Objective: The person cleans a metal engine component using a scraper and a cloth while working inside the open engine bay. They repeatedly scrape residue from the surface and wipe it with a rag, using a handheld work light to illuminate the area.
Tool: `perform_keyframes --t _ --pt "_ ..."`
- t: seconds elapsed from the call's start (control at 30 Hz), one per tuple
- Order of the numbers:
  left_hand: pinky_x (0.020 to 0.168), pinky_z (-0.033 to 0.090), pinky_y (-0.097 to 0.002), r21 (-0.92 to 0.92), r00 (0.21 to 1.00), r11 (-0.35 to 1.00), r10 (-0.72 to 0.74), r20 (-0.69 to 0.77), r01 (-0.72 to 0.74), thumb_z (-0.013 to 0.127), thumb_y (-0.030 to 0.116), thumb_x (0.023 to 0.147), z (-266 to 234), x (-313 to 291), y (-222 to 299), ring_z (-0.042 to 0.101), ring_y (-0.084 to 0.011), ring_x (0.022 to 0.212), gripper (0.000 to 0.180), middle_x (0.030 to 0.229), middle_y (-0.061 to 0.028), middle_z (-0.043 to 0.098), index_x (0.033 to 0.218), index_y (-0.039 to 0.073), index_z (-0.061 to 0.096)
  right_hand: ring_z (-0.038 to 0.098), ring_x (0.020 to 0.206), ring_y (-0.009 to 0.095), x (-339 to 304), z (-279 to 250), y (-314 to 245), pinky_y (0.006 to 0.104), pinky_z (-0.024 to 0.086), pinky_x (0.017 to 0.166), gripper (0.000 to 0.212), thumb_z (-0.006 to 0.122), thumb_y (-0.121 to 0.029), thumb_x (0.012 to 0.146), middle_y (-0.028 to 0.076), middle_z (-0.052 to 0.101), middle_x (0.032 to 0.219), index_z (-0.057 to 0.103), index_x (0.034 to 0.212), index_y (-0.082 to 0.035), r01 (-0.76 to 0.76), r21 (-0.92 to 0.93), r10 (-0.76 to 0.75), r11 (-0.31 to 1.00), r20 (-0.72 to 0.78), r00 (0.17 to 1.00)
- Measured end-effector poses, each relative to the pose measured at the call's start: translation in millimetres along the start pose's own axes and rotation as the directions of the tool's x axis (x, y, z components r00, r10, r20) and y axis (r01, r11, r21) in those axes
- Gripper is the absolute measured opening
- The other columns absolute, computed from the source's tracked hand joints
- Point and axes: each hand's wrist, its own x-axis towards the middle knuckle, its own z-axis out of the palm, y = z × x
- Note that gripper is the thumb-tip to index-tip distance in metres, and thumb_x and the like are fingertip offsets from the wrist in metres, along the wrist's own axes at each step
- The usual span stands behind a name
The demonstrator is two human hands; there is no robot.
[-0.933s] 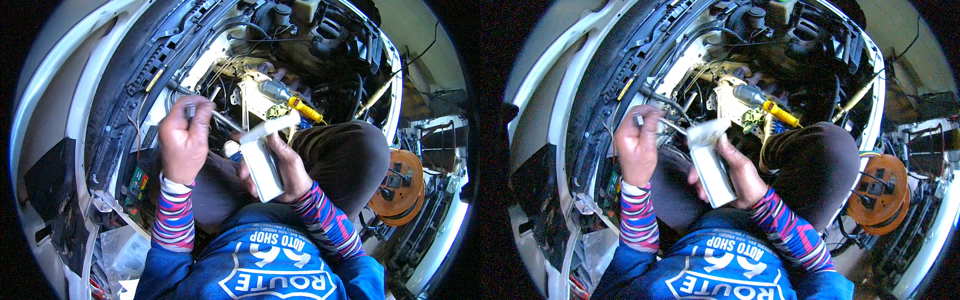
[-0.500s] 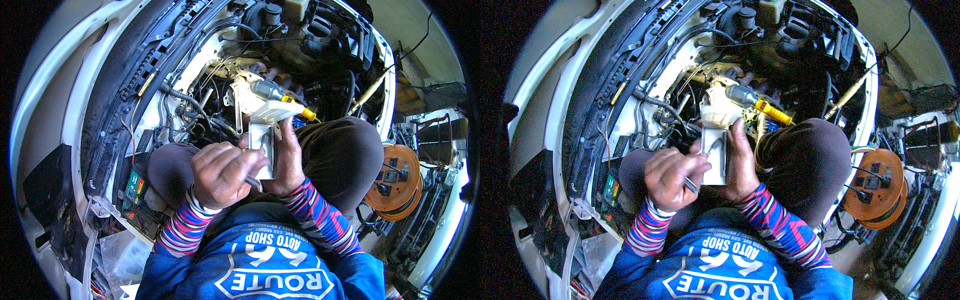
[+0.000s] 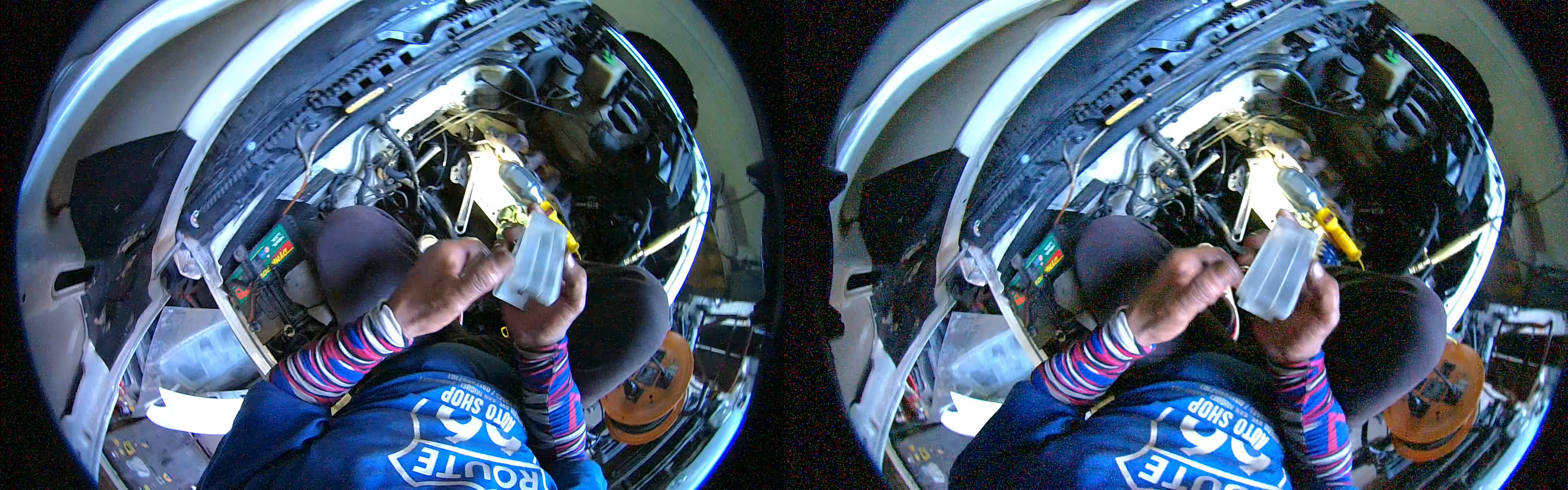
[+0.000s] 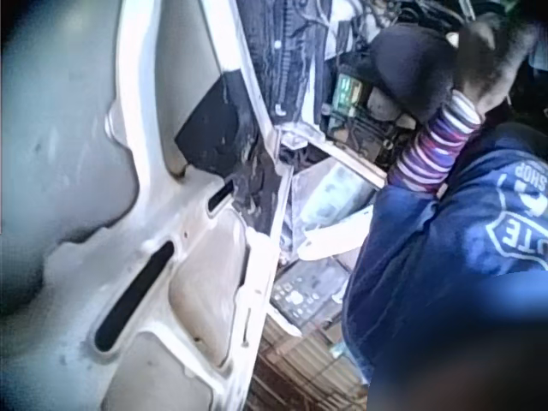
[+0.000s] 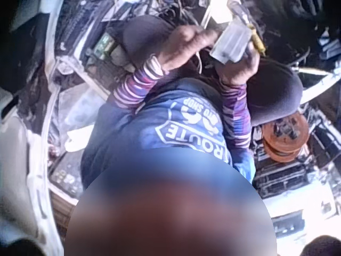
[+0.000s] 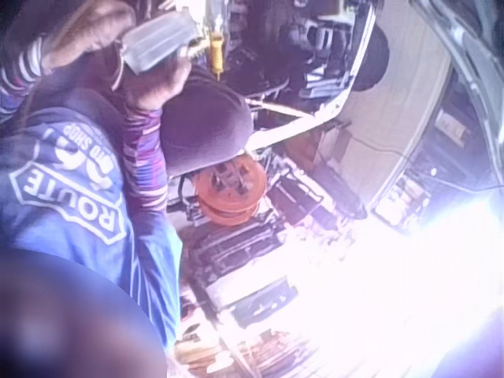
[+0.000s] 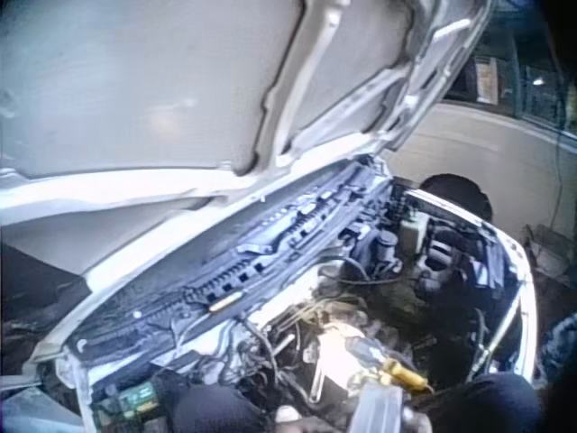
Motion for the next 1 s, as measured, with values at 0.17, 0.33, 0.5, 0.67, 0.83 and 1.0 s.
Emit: perform_keyframes --t 0.17,0.33,0.5,0.67,0.83,1.0 --pt "0.062 0.048 -0.0317 0.039 0.994 0.998 -0.043 0.096 0.039 0.064 0.057 0.091 -3 -2 -11 0.060 -0.0137 0.067 0.059 0.069 -0.0082 0.063 0.086 -0.002 0.065 0.060 0.109 0.033 -1 3 1 0.0456 0.048 0.098 0.073 0.056 -0.036 0.084 0.019 0.059 0.122 0.037 0.148 -0.006 -0.053 0.057 0.053 0.997 0.011 0.999" --pt "0.065 0.049 -0.0274 -0.017 0.998 0.999 0.033 0.056 -0.033 0.069 0.034 0.095 6 -2 -12 0.057 -0.0068 0.073 0.035 0.078 -0.0017 0.064 0.090 -0.001 0.066 0.062 0.107 0.031 2 3 10 0.0444 0.051 0.093 0.058 0.053 -0.037 0.096 0.016 0.062 0.120 0.040 0.145 -0.009 -0.043 0.019 0.045 0.999 -0.100 0.994" --pt "0.067 0.047 -0.0257 -0.080 0.999 0.996 0.032 0.041 -0.029 0.069 0.030 0.096 -28 10 -4 0.055 -0.0059 0.075 0.030 0.080 0.0008 0.064 0.093 0.001 0.067 0.061 0.112 0.029 10 18 19 0.0440 0.048 0.100 0.053 0.052 -0.041 0.100 0.014 0.062 0.127 0.045 0.141 -0.008 -0.031 -0.168 0.015 0.985 -0.099 0.995" --pt "0.063 0.047 -0.0295 0.130 0.961 0.988 0.109 -0.254 -0.078 0.068 0.038 0.094 -110 63 14 0.053 -0.0086 0.067 0.040 0.071 -0.0007 0.063 0.087 -0.002 0.070 0.063 0.106 0.022 1 41 -8 0.0378 0.050 0.097 0.046 0.053 -0.014 0.101 0.015 0.057 0.131 0.040 0.144 -0.003 -0.074 -0.348 0.010 0.935 -0.181 0.984" --pt "0.052 0.035 -0.0297 0.192 0.875 0.973 -0.020 -0.484 0.128 0.069 0.038 0.093 -189 165 23 0.042 -0.0088 0.055 0.037 0.065 0.0012 0.053 0.082 0.003 0.064 0.064 0.094 0.019 -13 57 -75 0.0314 0.050 0.088 0.034 0.055 -0.013 0.096 0.014 0.067 0.109 0.054 0.126 0.002 -0.028 -0.648 -0.072 0.761 -0.126 0.989" --pt "0.077 0.051 -0.0439 0.579 0.751 0.774 0.217 -0.624 0.257 0.070 0.042 0.089 -226 264 13 0.070 -0.0331 0.081 0.052 0.088 -0.0217 0.072 0.100 -0.009 0.071 0.061 0.097 0.017 3 65 -143 0.0301 0.046 0.091 0.028 0.059 -0.019 0.095 0.008 0.066 0.107 0.062 0.113 0.002 0.155 -0.927 -0.265 0.340 0.063 0.962"
